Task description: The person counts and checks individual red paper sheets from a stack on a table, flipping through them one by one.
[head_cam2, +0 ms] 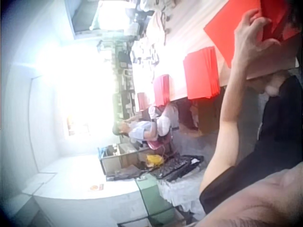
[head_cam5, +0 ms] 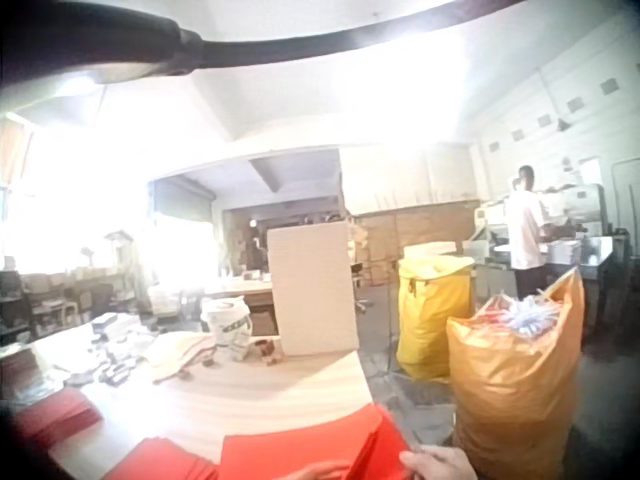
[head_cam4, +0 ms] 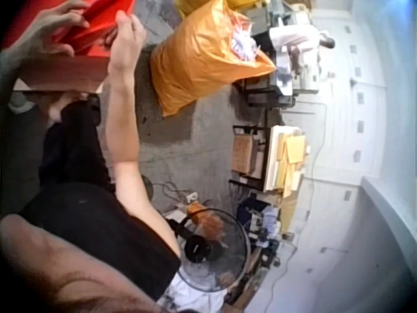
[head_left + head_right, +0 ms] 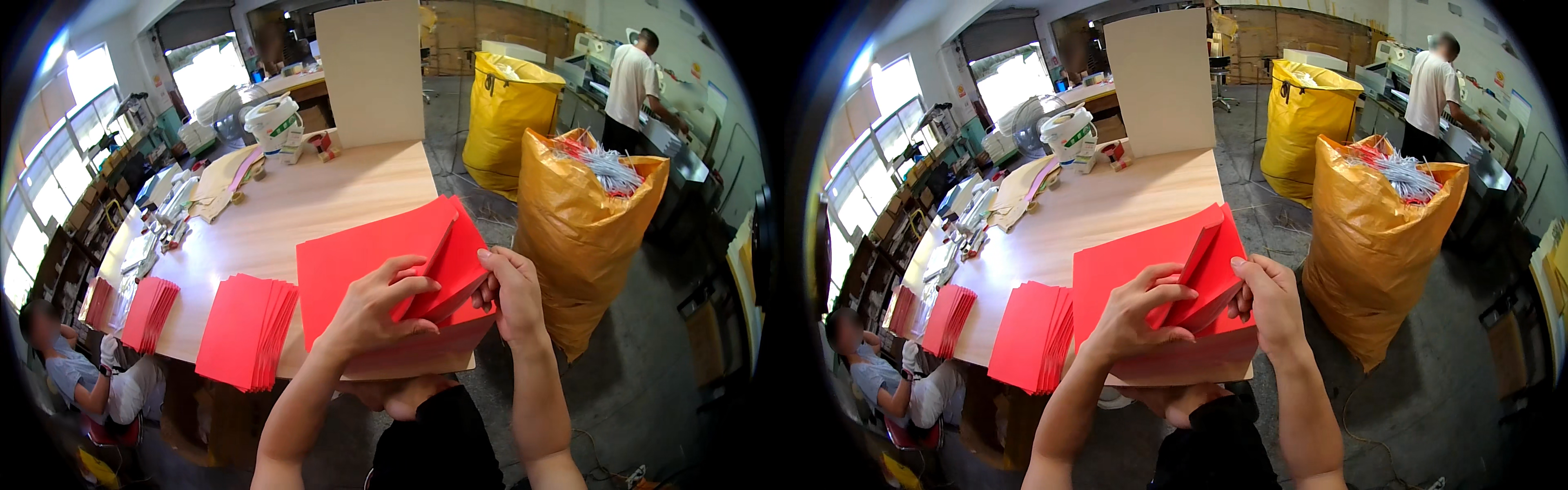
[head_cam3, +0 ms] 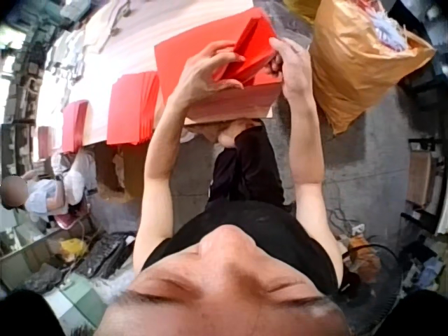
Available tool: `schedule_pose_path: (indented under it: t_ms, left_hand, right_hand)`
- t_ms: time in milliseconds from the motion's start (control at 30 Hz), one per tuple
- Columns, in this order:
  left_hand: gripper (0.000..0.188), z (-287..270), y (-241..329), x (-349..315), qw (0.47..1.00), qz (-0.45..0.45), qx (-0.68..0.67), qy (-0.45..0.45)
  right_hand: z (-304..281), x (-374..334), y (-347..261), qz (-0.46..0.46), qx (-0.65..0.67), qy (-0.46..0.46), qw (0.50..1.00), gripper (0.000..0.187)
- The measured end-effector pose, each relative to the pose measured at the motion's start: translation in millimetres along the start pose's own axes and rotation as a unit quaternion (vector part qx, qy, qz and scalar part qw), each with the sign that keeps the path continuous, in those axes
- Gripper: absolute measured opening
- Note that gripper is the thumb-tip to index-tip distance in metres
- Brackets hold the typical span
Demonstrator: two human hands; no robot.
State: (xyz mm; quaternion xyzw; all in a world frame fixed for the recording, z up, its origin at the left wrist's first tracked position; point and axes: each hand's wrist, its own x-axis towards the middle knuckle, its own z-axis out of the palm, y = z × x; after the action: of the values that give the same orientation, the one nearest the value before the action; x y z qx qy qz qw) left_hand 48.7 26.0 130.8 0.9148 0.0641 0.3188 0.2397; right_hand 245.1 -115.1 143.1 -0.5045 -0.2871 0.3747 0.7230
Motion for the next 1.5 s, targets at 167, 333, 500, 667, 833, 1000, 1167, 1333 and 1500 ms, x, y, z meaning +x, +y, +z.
schedule_pose_path:
  t_ms: [167, 333, 500, 667, 833, 1000, 1167, 1333, 1500]
  left_hand:
    - [0.057, 0, 0, 0, 1.000, -0.022, -0.021, -0.003]
    - [0.051, -2, 1, 0, 0.999, -0.021, -0.039, -0.004]
    - [0.053, 5, 3, -2, 1.000, -0.026, 0.014, 0.005]
    - [0.047, 4, -10, -4, 1.000, 0.007, 0.013, -0.020]
    - [0.050, 4, 3, -2, 1.000, -0.004, 0.021, 0.003]
    - [0.053, 3, 1, -5, 0.999, -0.033, -0.011, 0.014]
    - [0.050, 2, 1, -3, 0.999, -0.034, 0.004, 0.012]
    - [0.056, 4, 1, -4, 0.998, -0.005, 0.065, -0.017]
    - [0.072, 13, 12, 0, 0.981, 0.064, 0.172, -0.067]
  right_hand:
    - [-3, -3, -1, -0.002, -0.003, -0.007, 1.000, 0.039]
    - [-6, -5, -3, -0.023, -0.014, -0.024, 0.999, 0.042]
    - [2, -3, 8, -0.245, -0.414, 0.036, 0.876, 0.040]
    - [0, 1, 1, -0.036, -0.043, -0.013, 0.998, 0.033]
    - [-5, 1, 3, -0.018, 0.003, -0.022, 1.000, 0.032]
    - [-6, -2, 6, -0.046, -0.043, -0.014, 0.998, 0.034]
    - [-10, -23, 37, -0.389, -0.348, 0.224, 0.823, 0.031]
    - [-10, -34, 44, -0.370, -0.532, -0.090, 0.756, 0.040]
    - [-21, -36, 57, -0.366, -0.525, -0.085, 0.764, 0.037]
